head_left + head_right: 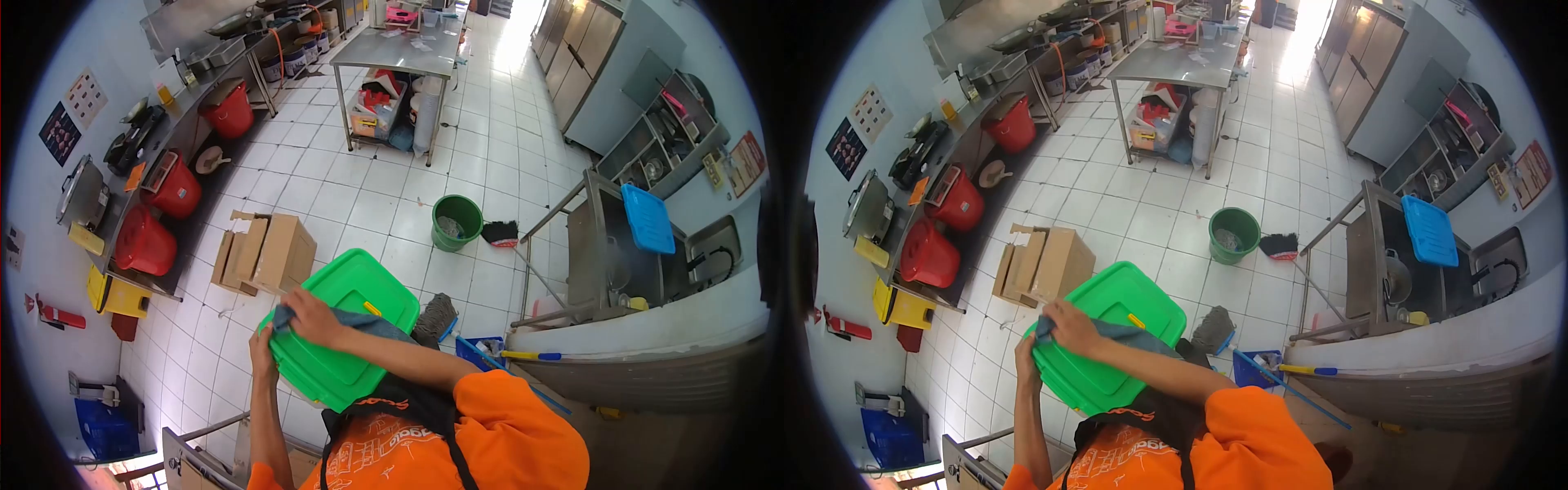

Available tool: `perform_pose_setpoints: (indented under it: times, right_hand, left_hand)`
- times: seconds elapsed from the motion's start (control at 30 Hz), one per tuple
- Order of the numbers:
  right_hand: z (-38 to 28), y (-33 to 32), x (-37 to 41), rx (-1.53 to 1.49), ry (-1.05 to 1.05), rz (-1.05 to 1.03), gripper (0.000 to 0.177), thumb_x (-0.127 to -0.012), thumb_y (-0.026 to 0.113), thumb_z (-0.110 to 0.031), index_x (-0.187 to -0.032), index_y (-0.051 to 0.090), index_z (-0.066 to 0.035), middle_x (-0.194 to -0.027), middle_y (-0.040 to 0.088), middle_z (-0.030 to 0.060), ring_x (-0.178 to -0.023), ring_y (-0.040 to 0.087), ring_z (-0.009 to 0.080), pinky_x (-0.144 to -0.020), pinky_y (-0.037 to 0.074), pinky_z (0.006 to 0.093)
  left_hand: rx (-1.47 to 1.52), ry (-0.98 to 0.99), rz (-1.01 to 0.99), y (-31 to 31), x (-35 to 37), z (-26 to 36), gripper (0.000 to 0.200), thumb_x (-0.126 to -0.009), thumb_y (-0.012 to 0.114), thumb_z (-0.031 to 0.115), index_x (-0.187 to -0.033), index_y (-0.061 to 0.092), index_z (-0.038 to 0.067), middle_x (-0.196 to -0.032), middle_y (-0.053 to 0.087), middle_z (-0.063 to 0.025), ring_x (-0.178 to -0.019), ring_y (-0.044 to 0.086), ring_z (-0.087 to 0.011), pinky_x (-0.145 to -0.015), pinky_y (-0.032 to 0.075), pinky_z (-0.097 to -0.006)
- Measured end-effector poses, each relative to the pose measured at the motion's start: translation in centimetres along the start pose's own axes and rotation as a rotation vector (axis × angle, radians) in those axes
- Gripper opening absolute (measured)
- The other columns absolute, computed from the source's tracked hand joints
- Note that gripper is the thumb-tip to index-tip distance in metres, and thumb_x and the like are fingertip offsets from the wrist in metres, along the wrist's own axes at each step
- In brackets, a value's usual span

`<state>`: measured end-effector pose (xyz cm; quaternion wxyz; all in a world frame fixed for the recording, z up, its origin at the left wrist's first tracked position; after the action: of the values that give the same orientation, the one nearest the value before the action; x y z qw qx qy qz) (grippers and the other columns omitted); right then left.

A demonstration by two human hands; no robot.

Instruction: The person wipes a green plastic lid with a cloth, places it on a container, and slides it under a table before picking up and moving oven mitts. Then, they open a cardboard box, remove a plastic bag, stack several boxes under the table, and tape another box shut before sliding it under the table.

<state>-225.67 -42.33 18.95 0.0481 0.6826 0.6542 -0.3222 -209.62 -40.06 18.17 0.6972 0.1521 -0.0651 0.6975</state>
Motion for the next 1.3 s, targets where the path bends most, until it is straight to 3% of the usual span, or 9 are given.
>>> perform_pose_setpoints:
  times: [0.23,0.33,0.4,0.53,0.7,0.83,0.97,1.13,1.3]
  right_hand:
    - [7.3,-4.2,2.2,0.182,0.461,0.085,0.027,-0.078,0.061,-0.011,-0.104,0.056,-0.007,-0.101,0.055,0.0163,-0.097,0.056,0.0362,-0.076,0.049,0.0447]
    - [-1.4,-3.5,5.3,0.272,-0.141,-0.129,0.028,-0.080,0.061,-0.015,-0.106,0.061,-0.006,-0.111,0.058,0.0170,-0.107,0.055,0.0363,-0.092,0.042,0.0525]
    - [0.2,-4.1,7.6,0.360,-0.214,-0.277,0.027,-0.079,0.057,-0.016,-0.102,0.063,-0.003,-0.106,0.061,0.0168,-0.105,0.057,0.0347,-0.092,0.043,0.0506]
    - [7.1,-7.7,8.8,0.111,0.557,-0.077,0.025,-0.081,0.059,-0.017,-0.100,0.062,-0.002,-0.097,0.061,0.0158,-0.088,0.059,0.0343,-0.077,0.048,0.0424]
    - [2.5,-7.3,9.1,0.227,0.022,-0.104,0.020,-0.079,0.059,-0.010,-0.097,0.064,-0.003,-0.094,0.060,0.0118,-0.089,0.058,0.0304,-0.077,0.049,0.0408]
    - [9.6,-8.6,7.9,0.399,0.250,-0.111,0.022,-0.081,0.058,-0.007,-0.101,0.064,0.000,-0.101,0.061,0.0111,-0.088,0.059,0.0304,-0.079,0.048,0.0384]
    - [3.7,-8.0,9.0,0.095,0.052,-0.187,0.022,-0.082,0.056,-0.008,-0.102,0.065,-0.001,-0.098,0.061,0.0106,-0.087,0.060,0.0304,-0.077,0.049,0.0390]
    - [6.0,-10.8,10.2,0.338,0.187,-0.490,0.026,-0.083,0.054,-0.012,-0.106,0.062,-0.004,-0.095,0.057,0.0097,-0.086,0.060,0.0285,-0.073,0.050,0.0394]
    - [0.3,-8.1,5.9,0.082,0.076,-0.083,0.026,-0.082,0.057,-0.010,-0.107,0.061,-0.004,-0.096,0.059,0.0107,-0.087,0.060,0.0290,-0.073,0.051,0.0382]
  left_hand:
    - [-0.110,-0.009,-0.084,0.7,-0.2,0.4,0.038,-0.083,0.055,0.017,-0.113,0.059,-0.006,-0.096,0.064,-0.0092,-0.083,0.060,-0.0161,-0.074,0.049,-0.0278]
    - [-0.124,0.045,-0.101,0.5,-1.5,-0.6,0.038,-0.086,0.055,0.020,-0.115,0.060,-0.005,-0.099,0.064,-0.0081,-0.090,0.059,-0.0157,-0.079,0.049,-0.0293]
    - [-0.205,0.050,-0.022,-0.9,-1.2,-1.1,0.037,-0.087,0.055,0.022,-0.112,0.060,-0.005,-0.095,0.063,-0.0060,-0.083,0.058,-0.0139,-0.074,0.047,-0.0286]
    - [-0.150,-0.070,-0.049,0.6,-0.1,0.3,0.038,-0.081,0.055,0.015,-0.111,0.059,-0.007,-0.093,0.063,-0.0093,-0.081,0.060,-0.0162,-0.072,0.049,-0.0281]
    - [-0.136,-0.074,-0.029,1.6,0.1,0.7,0.039,-0.080,0.053,0.013,-0.112,0.059,-0.007,-0.094,0.063,-0.0096,-0.080,0.059,-0.0160,-0.072,0.049,-0.0280]
    - [-0.189,-0.086,-0.067,1.3,-0.2,0.8,0.039,-0.079,0.053,0.012,-0.113,0.058,-0.008,-0.091,0.063,-0.0087,-0.078,0.058,-0.0147,-0.071,0.048,-0.0273]
    - [-0.143,-0.085,-0.030,1.7,0.2,0.9,0.038,-0.079,0.053,0.012,-0.112,0.059,-0.007,-0.090,0.062,-0.0080,-0.076,0.058,-0.0140,-0.070,0.047,-0.0265]
    - [-0.187,-0.062,-0.055,1.6,0.1,1.1,0.038,-0.078,0.054,0.013,-0.111,0.060,-0.006,-0.090,0.062,-0.0076,-0.077,0.057,-0.0141,-0.070,0.047,-0.0266]
    - [-0.201,0.028,-0.043,2.8,0.1,2.3,0.036,-0.079,0.054,0.014,-0.108,0.061,-0.005,-0.090,0.062,-0.0065,-0.078,0.057,-0.0128,-0.071,0.046,-0.0257]
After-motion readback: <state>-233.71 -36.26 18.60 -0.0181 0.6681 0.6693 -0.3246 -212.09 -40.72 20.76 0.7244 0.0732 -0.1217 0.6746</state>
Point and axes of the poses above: each hand's wrist, its own x-axis away from the middle knuckle, its own y-axis out of the palm, z = x × y, the point moved 4 cm from there along -x, towards the middle knuckle
